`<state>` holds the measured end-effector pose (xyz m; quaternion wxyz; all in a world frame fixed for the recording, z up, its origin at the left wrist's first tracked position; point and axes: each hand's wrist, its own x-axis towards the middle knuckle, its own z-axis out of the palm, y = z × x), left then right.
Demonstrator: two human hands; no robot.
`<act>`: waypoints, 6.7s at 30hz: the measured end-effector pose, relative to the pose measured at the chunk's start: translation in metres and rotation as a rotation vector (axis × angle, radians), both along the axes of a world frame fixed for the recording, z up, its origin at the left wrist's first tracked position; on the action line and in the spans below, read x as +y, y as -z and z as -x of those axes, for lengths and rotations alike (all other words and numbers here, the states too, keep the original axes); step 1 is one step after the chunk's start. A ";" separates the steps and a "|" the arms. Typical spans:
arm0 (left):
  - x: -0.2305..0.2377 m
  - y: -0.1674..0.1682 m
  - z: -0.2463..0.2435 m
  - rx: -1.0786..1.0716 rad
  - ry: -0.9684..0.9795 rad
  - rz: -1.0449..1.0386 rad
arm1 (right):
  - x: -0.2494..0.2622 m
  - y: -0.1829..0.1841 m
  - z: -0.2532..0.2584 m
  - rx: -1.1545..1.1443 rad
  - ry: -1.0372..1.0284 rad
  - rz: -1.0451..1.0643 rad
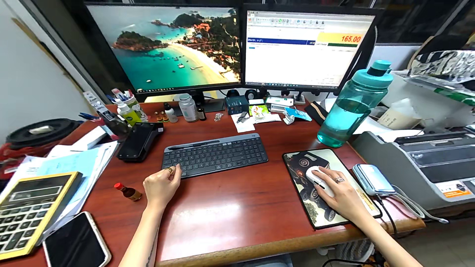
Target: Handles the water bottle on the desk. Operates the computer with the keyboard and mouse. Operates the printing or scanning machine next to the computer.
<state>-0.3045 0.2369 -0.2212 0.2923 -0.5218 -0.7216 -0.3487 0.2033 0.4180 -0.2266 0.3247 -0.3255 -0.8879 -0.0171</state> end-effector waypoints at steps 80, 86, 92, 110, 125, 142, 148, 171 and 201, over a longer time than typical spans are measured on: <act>0.001 0.001 0.004 -0.049 -0.026 -0.001 | 0.041 -0.038 0.276 -0.127 -0.193 0.280; 0.002 -0.001 0.004 -0.049 -0.036 -0.017 | 0.041 -0.029 0.277 -0.095 -0.170 0.247; 0.001 0.000 0.006 -0.045 -0.043 -0.017 | 0.036 -0.035 0.278 -0.077 -0.149 0.192; 0.008 0.001 0.019 -0.381 -0.016 0.215 | -0.037 -0.010 0.333 -0.222 -0.535 0.129; 0.002 -0.003 0.016 -0.393 0.002 0.123 | -0.029 -0.033 0.334 -0.038 -0.356 0.202; 0.003 -0.001 0.015 -0.367 0.070 0.099 | -0.010 -0.024 0.304 -0.010 -0.290 0.159; 0.002 -0.003 0.014 -0.328 0.066 0.147 | -0.011 -0.028 0.300 -0.020 -0.261 0.188; 0.002 -0.004 0.015 -0.309 -0.009 0.085 | -0.030 -0.027 0.338 -0.038 -0.357 0.111; 0.008 -0.001 0.010 -0.254 0.055 0.223 | -0.037 -0.025 0.339 -0.048 -0.354 0.142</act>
